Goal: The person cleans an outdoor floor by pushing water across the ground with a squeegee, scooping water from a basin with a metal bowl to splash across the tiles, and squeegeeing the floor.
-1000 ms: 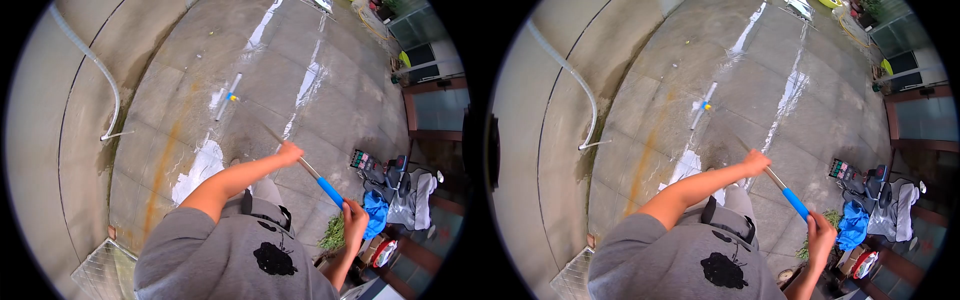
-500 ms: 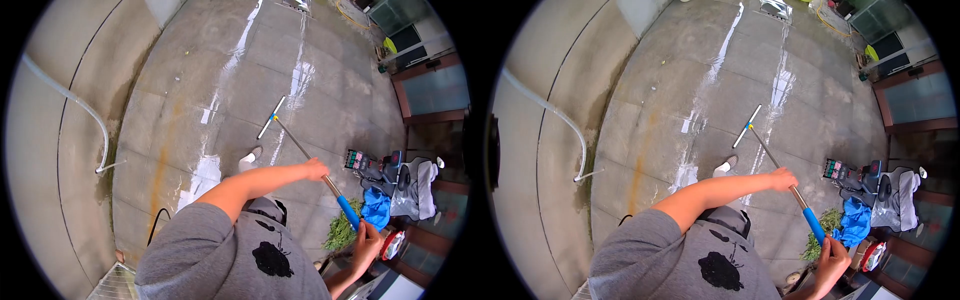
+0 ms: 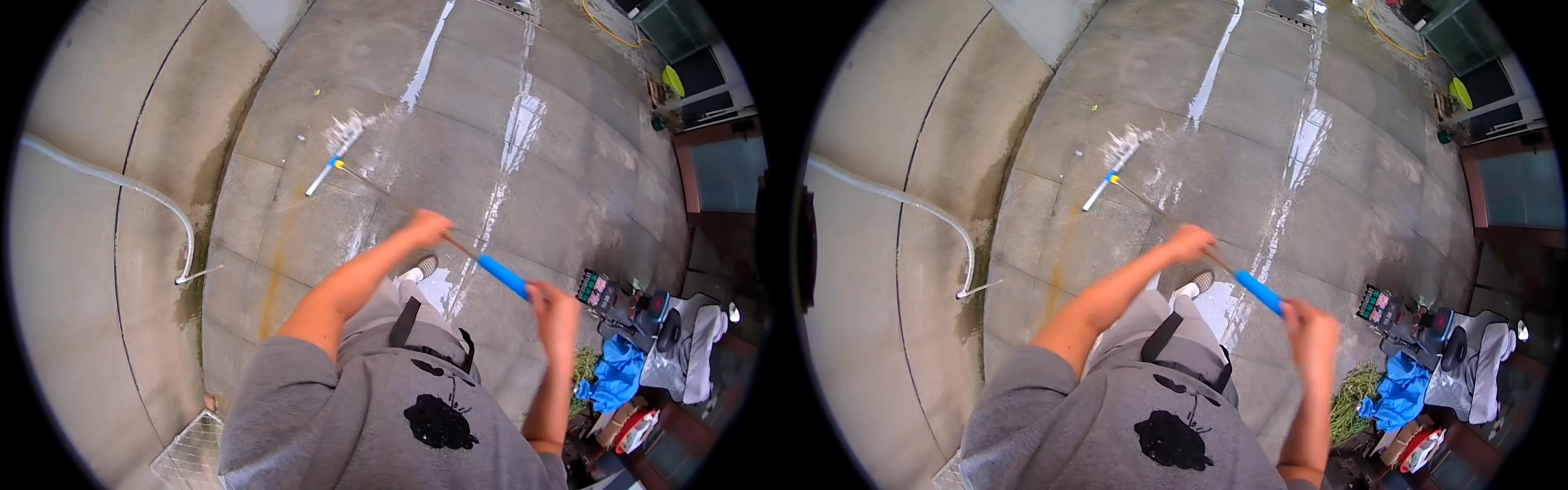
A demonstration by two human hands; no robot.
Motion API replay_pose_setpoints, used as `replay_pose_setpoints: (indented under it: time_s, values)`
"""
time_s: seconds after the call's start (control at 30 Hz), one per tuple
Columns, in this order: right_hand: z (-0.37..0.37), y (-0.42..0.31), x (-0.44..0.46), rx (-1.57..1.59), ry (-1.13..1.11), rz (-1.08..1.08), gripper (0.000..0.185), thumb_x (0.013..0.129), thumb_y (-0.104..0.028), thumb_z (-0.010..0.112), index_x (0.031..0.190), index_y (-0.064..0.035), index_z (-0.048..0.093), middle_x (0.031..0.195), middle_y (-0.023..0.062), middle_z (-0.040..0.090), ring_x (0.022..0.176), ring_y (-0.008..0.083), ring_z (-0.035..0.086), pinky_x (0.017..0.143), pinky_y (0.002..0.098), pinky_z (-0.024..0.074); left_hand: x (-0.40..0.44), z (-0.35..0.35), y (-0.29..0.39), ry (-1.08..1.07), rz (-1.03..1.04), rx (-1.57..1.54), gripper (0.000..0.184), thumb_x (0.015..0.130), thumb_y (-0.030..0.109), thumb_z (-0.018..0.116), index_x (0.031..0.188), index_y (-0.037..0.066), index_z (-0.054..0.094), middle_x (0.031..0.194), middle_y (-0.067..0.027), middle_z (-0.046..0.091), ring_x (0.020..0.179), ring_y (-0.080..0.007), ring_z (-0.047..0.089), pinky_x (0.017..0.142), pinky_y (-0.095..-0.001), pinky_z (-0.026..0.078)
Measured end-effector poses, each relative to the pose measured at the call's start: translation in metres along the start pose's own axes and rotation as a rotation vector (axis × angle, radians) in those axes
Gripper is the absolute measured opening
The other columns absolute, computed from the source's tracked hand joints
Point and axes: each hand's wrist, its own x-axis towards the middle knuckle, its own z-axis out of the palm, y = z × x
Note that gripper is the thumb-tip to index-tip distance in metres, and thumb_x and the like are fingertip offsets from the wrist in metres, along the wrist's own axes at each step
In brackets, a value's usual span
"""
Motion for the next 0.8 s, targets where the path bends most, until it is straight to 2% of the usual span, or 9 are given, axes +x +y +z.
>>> replay_pose_setpoints:
  time_s: [0.17, 0.33, 0.43, 0.47, 0.5, 0.63, 0.73, 0.77, 0.8]
  values:
    - [0.147, -0.074, 0.064, 0.02, -0.003, -0.552, 0.015, 0.084, -0.025, 0.066, 0.091, -0.0122, 0.065, 0.067, 0.0115, 0.062, 0.058, 0.03, 0.063, 0.051, 0.0404, 0.0501, -0.077, -0.047, -0.169, 0.264, -0.403, 0.243, 0.015, 0.071, 0.017, 0.069, 0.086, 0.02, 0.07, 0.089, -0.0054, 0.067, 0.094, -0.0274, 0.062, 0.076, -0.0429, 0.048]
    - [0.161, -0.079, 0.122, 0.023, -0.027, -0.527, 0.017, 0.084, -0.027, 0.066, 0.094, -0.0123, 0.066, 0.071, 0.0115, 0.064, 0.061, 0.03, 0.064, 0.053, 0.0403, 0.0512, -0.058, -0.077, -0.196, 0.141, -0.469, 0.315, 0.017, 0.073, 0.019, 0.069, 0.09, 0.022, 0.07, 0.093, -0.0034, 0.068, 0.099, -0.0249, 0.061, 0.082, -0.0436, 0.043]
    - [0.108, -0.052, 0.143, 0.13, -0.002, -0.384, 0.019, 0.084, -0.022, 0.068, 0.098, -0.0095, 0.07, 0.085, 0.0123, 0.069, 0.074, 0.0306, 0.067, 0.065, 0.0379, 0.0524, 0.002, -0.094, -0.148, -0.024, -0.284, 0.328, 0.016, 0.073, 0.023, 0.07, 0.088, 0.021, 0.069, 0.087, -0.0052, 0.069, 0.092, -0.0259, 0.063, 0.078, -0.0428, 0.042]
    - [0.072, -0.053, 0.142, 0.143, -0.019, -0.265, 0.017, 0.084, -0.018, 0.068, 0.098, -0.0074, 0.07, 0.086, 0.0146, 0.069, 0.074, 0.0301, 0.067, 0.066, 0.0358, 0.052, 0.021, -0.098, -0.124, 0.017, -0.159, 0.237, 0.01, 0.075, 0.025, 0.069, 0.085, 0.021, 0.07, 0.081, -0.0045, 0.069, 0.088, -0.0251, 0.066, 0.082, -0.044, 0.042]
    - [0.039, -0.052, 0.14, 0.136, -0.013, -0.187, 0.017, 0.085, -0.016, 0.067, 0.097, -0.0054, 0.07, 0.084, 0.0139, 0.068, 0.073, 0.0272, 0.065, 0.065, 0.0345, 0.0507, 0.043, -0.095, -0.103, 0.053, -0.02, 0.23, 0.009, 0.072, 0.023, 0.07, 0.079, 0.019, 0.067, 0.077, -0.0063, 0.068, 0.08, -0.0282, 0.066, 0.072, -0.0438, 0.046]
    - [-0.083, -0.04, 0.103, 0.085, 0.129, 0.17, 0.014, 0.086, -0.008, 0.063, 0.093, 0.0028, 0.069, 0.076, 0.0112, 0.067, 0.067, 0.0156, 0.058, 0.062, 0.0294, 0.0456, 0.118, -0.097, 0.018, 0.014, 0.289, -0.037, 0.011, 0.073, 0.021, 0.064, 0.075, 0.01, 0.062, 0.067, -0.0151, 0.063, 0.069, -0.0361, 0.065, 0.06, -0.0491, 0.049]
    - [-0.138, -0.029, 0.061, 0.026, 0.268, 0.285, 0.016, 0.088, -0.006, 0.061, 0.094, 0.0065, 0.069, 0.073, 0.0101, 0.066, 0.063, 0.0114, 0.053, 0.056, 0.0277, 0.041, 0.157, -0.107, 0.104, -0.172, 0.419, -0.078, 0.011, 0.075, 0.021, 0.063, 0.077, 0.01, 0.063, 0.073, -0.0141, 0.066, 0.073, -0.0346, 0.066, 0.063, -0.0478, 0.051]
    - [-0.151, -0.025, 0.047, -0.081, 0.258, 0.277, 0.02, 0.092, -0.01, 0.058, 0.095, 0.0081, 0.067, 0.071, 0.0005, 0.057, 0.065, 0.006, 0.043, 0.055, 0.0241, 0.0326, 0.166, -0.106, 0.124, -0.202, 0.479, -0.111, 0.012, 0.075, 0.021, 0.063, 0.077, 0.01, 0.063, 0.074, -0.0136, 0.066, 0.074, -0.0344, 0.066, 0.064, -0.0476, 0.051]
    - [-0.161, -0.029, 0.038, -0.043, 0.258, 0.36, 0.02, 0.092, -0.011, 0.059, 0.095, 0.0076, 0.067, 0.071, 0.0005, 0.056, 0.064, 0.0058, 0.043, 0.054, 0.0237, 0.0324, 0.175, -0.108, 0.141, -0.238, 0.504, -0.144, 0.012, 0.076, 0.022, 0.063, 0.078, 0.01, 0.063, 0.074, -0.0131, 0.067, 0.076, -0.0344, 0.066, 0.065, -0.0474, 0.051]
